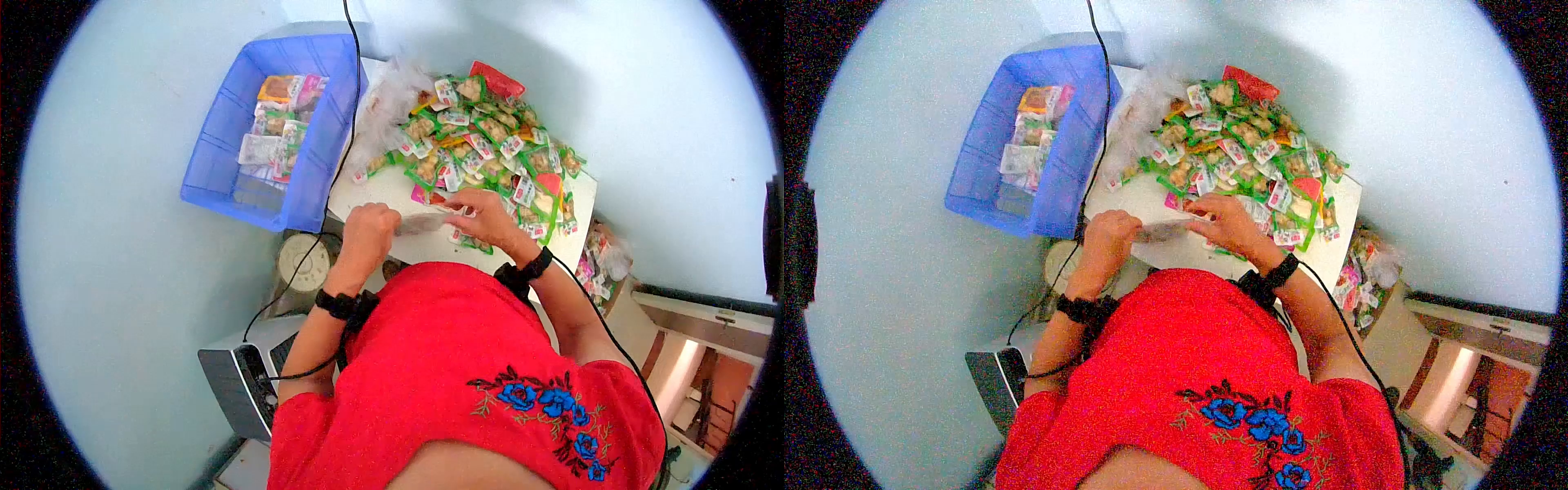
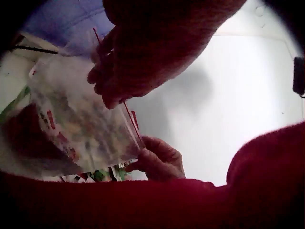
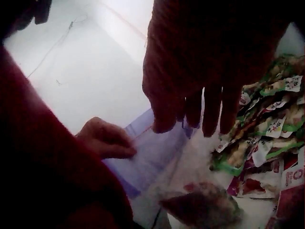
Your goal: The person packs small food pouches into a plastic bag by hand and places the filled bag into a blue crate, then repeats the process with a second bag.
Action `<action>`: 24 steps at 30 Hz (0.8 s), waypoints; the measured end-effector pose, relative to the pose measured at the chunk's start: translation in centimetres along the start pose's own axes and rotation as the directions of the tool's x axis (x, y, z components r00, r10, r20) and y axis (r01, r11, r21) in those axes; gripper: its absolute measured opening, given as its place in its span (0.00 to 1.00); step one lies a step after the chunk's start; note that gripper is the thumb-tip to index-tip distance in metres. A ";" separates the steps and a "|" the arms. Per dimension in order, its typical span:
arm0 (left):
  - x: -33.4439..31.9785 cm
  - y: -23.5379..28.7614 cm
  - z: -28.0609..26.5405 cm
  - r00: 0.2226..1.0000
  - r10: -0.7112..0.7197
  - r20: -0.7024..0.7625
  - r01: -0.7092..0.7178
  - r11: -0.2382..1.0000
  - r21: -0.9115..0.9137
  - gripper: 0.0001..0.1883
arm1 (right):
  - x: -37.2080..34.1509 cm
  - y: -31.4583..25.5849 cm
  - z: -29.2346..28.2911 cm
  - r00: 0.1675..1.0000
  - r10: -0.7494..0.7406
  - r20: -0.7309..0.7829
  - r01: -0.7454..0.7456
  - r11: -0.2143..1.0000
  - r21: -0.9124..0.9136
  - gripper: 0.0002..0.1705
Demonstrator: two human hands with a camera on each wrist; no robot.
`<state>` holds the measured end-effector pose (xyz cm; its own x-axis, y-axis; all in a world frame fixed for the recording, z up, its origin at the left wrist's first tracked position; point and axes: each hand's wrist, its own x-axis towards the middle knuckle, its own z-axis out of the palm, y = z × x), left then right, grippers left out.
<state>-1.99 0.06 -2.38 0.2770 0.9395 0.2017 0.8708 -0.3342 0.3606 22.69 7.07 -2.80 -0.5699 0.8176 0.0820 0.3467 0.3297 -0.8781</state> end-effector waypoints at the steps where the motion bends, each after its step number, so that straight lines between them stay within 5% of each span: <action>1: 0.0 0.0 0.1 1.000 0.005 0.006 -0.005 1.000 -0.004 0.04 | 0.4 -0.4 0.5 0.997 -0.069 -0.044 0.069 0.998 -0.001 0.06; 5: 0.1 1.1 -0.2 1.000 0.023 -0.007 -0.022 1.000 0.008 0.03 | 1.7 0.7 1.3 0.944 -0.264 0.200 0.304 0.929 -0.211 0.05; 12: -3.1 -2.3 -3.2 0.996 -0.074 -0.045 0.080 0.985 0.156 0.02 | 1.7 0.2 1.3 0.944 -0.266 0.194 0.301 0.936 -0.184 0.09; 15: -4.0 -2.4 -5.7 0.974 -0.223 0.041 0.201 0.933 0.298 0.01 | 1.8 0.0 1.1 0.946 -0.273 0.173 0.301 0.939 -0.165 0.09; 18: -2.2 0.5 -6.6 0.967 -0.143 -0.212 0.139 0.990 -0.033 0.05 | 1.9 0.1 1.3 0.953 -0.243 0.181 0.271 0.951 -0.152 0.09; 24: 0.5 1.4 0.9 0.998 0.053 -0.022 -0.053 0.999 0.008 0.08 | 2.1 -0.1 1.8 0.945 -0.260 0.196 0.301 0.929 -0.214 0.07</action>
<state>-0.24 0.17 -2.57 0.3140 0.9185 0.2404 0.8581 -0.3829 0.3422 20.12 7.91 -3.41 -0.7754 0.5943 0.2136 0.3105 0.6533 -0.6905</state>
